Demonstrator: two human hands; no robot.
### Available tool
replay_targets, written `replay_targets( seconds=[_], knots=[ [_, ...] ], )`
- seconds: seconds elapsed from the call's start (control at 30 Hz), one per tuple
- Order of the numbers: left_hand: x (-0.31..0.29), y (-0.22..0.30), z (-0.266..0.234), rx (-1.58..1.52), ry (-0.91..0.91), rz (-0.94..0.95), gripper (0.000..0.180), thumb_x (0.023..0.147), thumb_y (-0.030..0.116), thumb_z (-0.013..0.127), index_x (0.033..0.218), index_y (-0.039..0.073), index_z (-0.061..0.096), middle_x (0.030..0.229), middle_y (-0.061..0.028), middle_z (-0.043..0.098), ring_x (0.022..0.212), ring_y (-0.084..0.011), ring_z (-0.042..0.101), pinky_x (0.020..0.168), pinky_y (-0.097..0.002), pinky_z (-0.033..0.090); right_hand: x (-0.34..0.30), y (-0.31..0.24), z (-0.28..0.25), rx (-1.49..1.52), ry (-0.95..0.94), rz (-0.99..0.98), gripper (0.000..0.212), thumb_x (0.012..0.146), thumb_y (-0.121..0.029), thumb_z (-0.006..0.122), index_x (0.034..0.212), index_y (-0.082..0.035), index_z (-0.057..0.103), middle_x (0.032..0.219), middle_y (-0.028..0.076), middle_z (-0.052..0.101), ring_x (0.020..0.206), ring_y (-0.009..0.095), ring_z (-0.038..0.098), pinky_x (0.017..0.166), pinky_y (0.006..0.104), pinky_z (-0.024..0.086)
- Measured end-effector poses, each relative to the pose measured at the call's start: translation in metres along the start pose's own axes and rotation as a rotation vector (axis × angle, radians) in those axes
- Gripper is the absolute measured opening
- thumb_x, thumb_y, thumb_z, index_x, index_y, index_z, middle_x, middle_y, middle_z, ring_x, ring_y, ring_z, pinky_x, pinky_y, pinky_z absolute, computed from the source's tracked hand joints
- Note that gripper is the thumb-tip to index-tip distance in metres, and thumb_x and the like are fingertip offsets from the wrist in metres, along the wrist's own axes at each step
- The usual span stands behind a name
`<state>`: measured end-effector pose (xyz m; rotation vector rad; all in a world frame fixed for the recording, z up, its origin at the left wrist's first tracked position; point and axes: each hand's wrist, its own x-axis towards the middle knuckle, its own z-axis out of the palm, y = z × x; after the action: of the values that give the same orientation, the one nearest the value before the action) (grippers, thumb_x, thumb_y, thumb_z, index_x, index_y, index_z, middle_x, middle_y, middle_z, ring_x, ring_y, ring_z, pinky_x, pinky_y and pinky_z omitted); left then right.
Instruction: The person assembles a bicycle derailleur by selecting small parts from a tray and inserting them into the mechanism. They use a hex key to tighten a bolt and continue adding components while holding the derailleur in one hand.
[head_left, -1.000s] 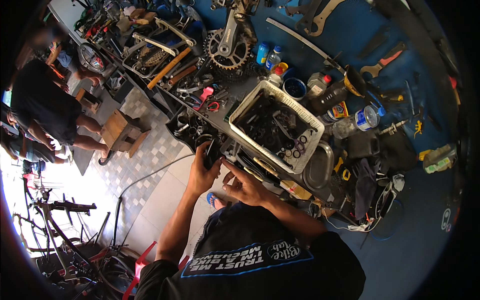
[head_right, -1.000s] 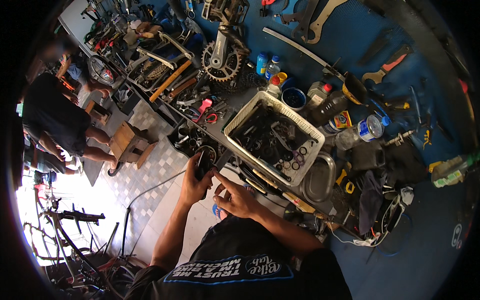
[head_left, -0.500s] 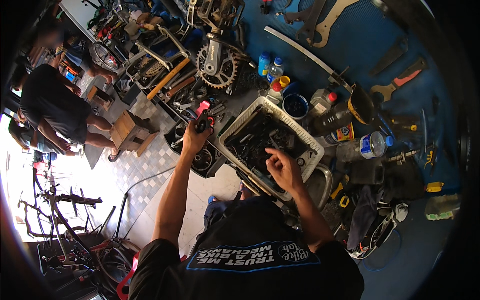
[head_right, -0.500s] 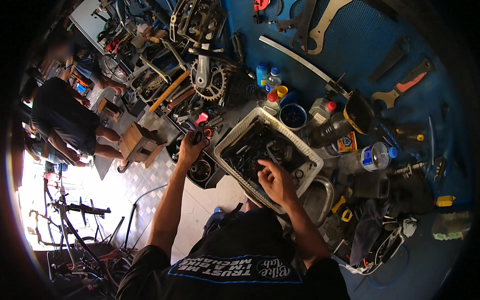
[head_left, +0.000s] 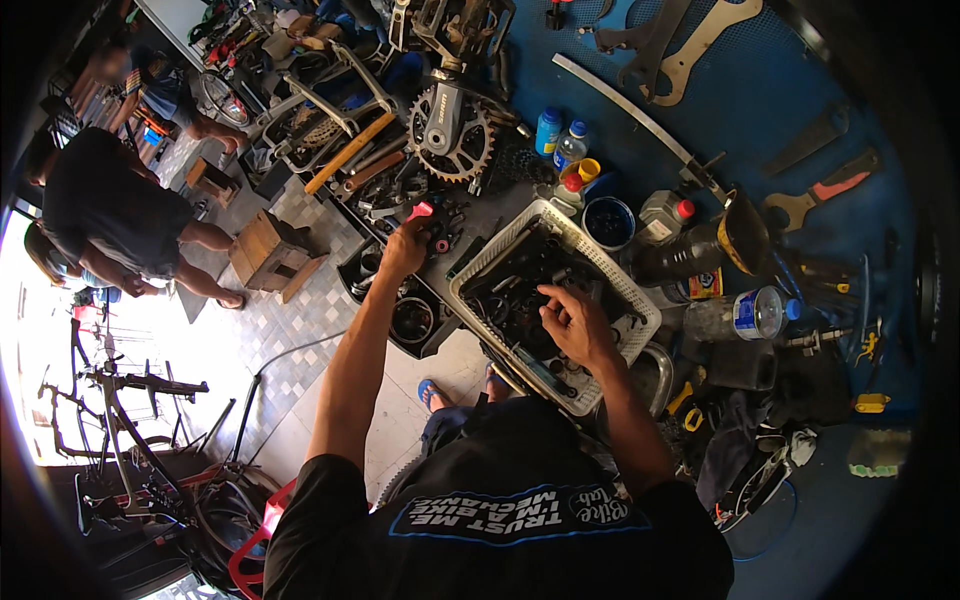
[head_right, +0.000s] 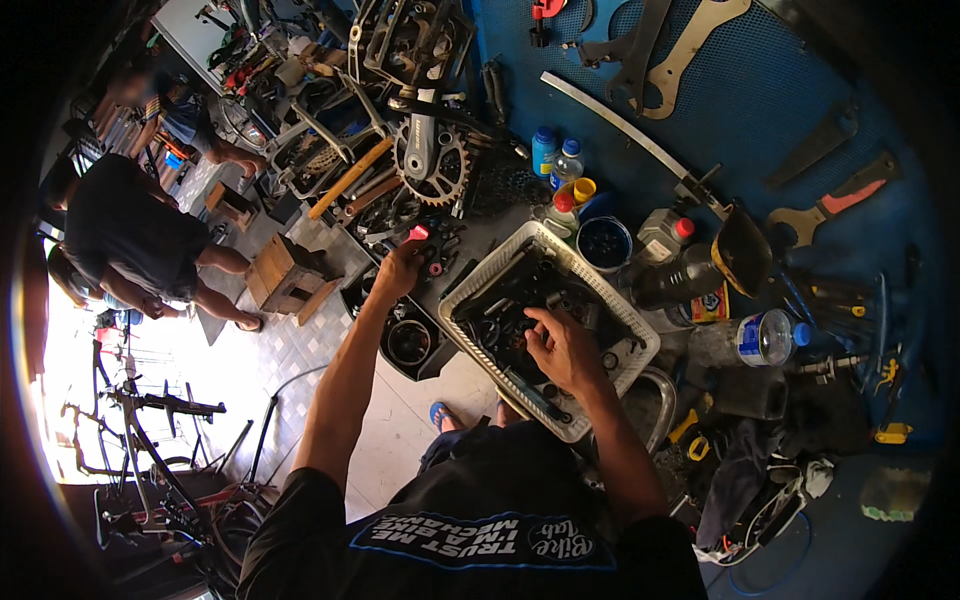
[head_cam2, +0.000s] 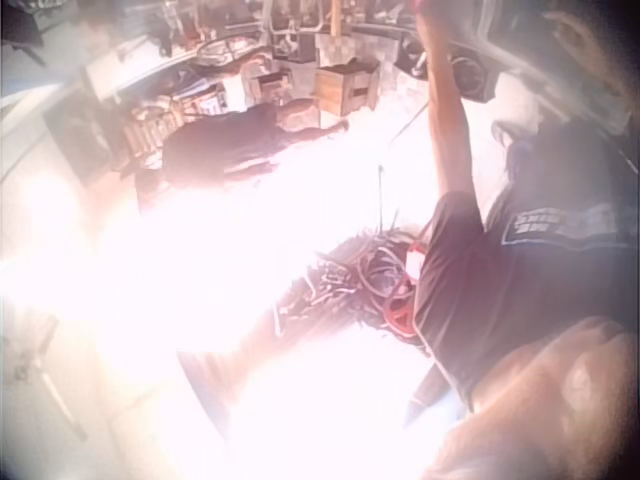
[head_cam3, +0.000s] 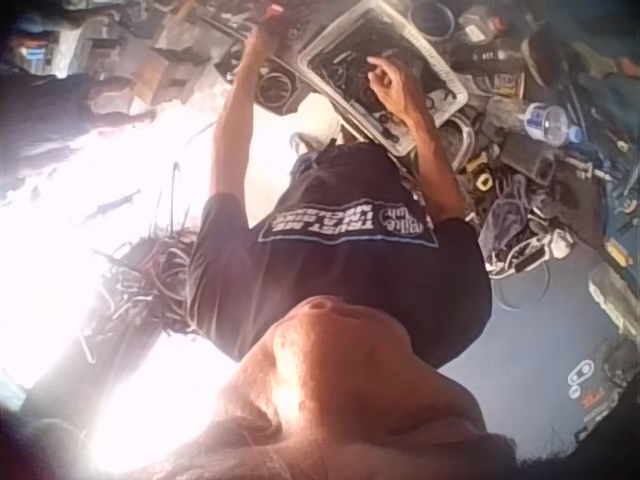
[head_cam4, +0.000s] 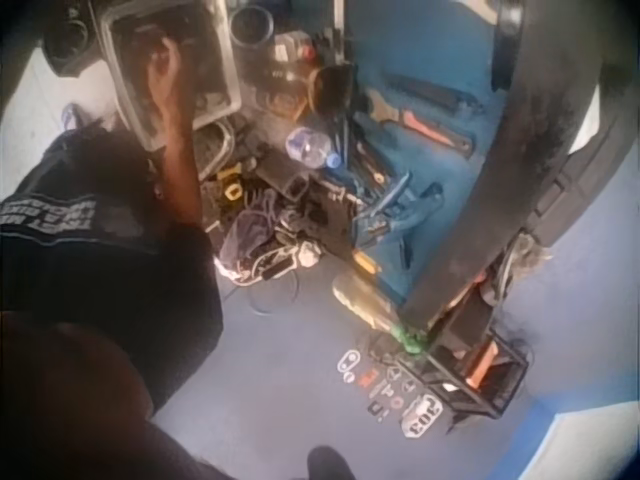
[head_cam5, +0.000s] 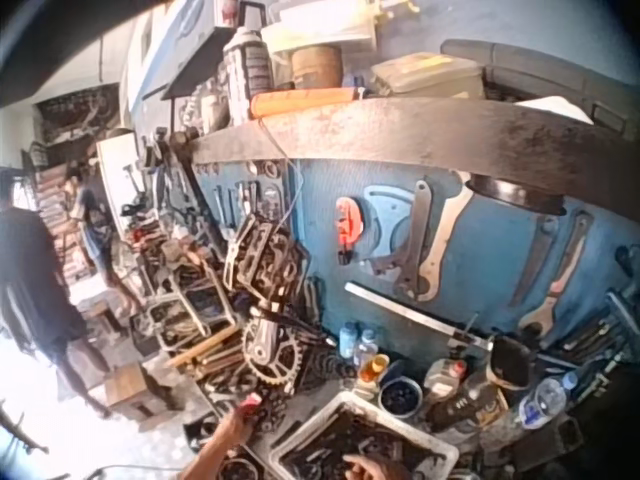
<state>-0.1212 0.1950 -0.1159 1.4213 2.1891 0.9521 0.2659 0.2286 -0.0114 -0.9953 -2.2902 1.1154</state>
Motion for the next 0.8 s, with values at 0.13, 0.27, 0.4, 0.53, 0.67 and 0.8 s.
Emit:
replay_targets(
  seconds=[0.13,0.27,0.4,0.53,0.67,0.8],
  knots=[
    [0.009,0.015,-0.007,-0.020,-0.062,-0.043,0.036,0.095,0.019,0.071,0.128,0.006,0.072,0.113,-0.0247,0.075,0.110,-0.0430,0.071,0.094,-0.0461,0.056,-0.002,0.008,0.000,-0.023,0.000,0.014,0.036,0.098,-0.019,0.072,0.133,-0.011,0.067,0.097,0.009,0.069,0.069,0.022,0.068,0.065,0.0375,0.055],
    [0.009,0.022,-0.010,0.005,-0.048,-0.073,0.038,0.092,0.019,0.074,0.128,0.006,0.072,0.112,-0.0249,0.075,0.109,-0.0421,0.072,0.093,-0.0456,0.056,0.003,0.010,0.001,-0.031,0.009,-0.001,0.036,0.098,-0.019,0.073,0.132,-0.011,0.068,0.096,0.009,0.069,0.068,0.024,0.068,0.065,0.0382,0.055],
    [0.002,0.027,-0.014,0.029,-0.054,-0.073,0.040,0.090,0.019,0.076,0.128,0.004,0.072,0.111,-0.0248,0.076,0.108,-0.0410,0.073,0.093,-0.0456,0.056,0.018,0.003,0.004,-0.177,0.047,-0.040,0.036,0.096,-0.017,0.073,0.131,-0.012,0.068,0.101,0.009,0.068,0.084,0.027,0.068,0.077,0.0401,0.057],
    [-0.006,0.024,-0.013,-0.016,-0.032,-0.022,0.040,0.090,0.016,0.076,0.127,0.003,0.071,0.111,-0.0254,0.075,0.108,-0.0424,0.072,0.093,-0.0464,0.056,0.045,0.013,0.018,-0.414,0.058,-0.183,0.042,0.092,-0.013,0.075,0.134,-0.013,0.069,0.115,0.008,0.065,0.105,0.027,0.064,0.089,0.0399,0.055],
    [-0.014,0.012,-0.011,-0.036,0.039,0.048,0.039,0.089,0.014,0.075,0.127,0.004,0.071,0.113,-0.0261,0.074,0.109,-0.0443,0.071,0.094,-0.0478,0.056,0.071,0.019,0.028,-0.588,0.030,-0.278,0.044,0.089,-0.014,0.079,0.132,-0.015,0.072,0.126,0.009,0.061,0.119,0.029,0.057,0.101,0.0409,0.050],
    [-0.021,0.014,-0.012,-0.011,0.001,0.046,0.038,0.090,0.012,0.074,0.127,0.003,0.069,0.114,-0.0270,0.073,0.111,-0.0453,0.070,0.094,-0.0498,0.056,0.083,0.028,0.034,-0.595,-0.013,-0.305,0.047,0.081,-0.016,0.085,0.127,-0.014,0.074,0.124,0.011,0.062,0.123,0.032,0.055,0.108,0.0471,0.045]
  ],
)
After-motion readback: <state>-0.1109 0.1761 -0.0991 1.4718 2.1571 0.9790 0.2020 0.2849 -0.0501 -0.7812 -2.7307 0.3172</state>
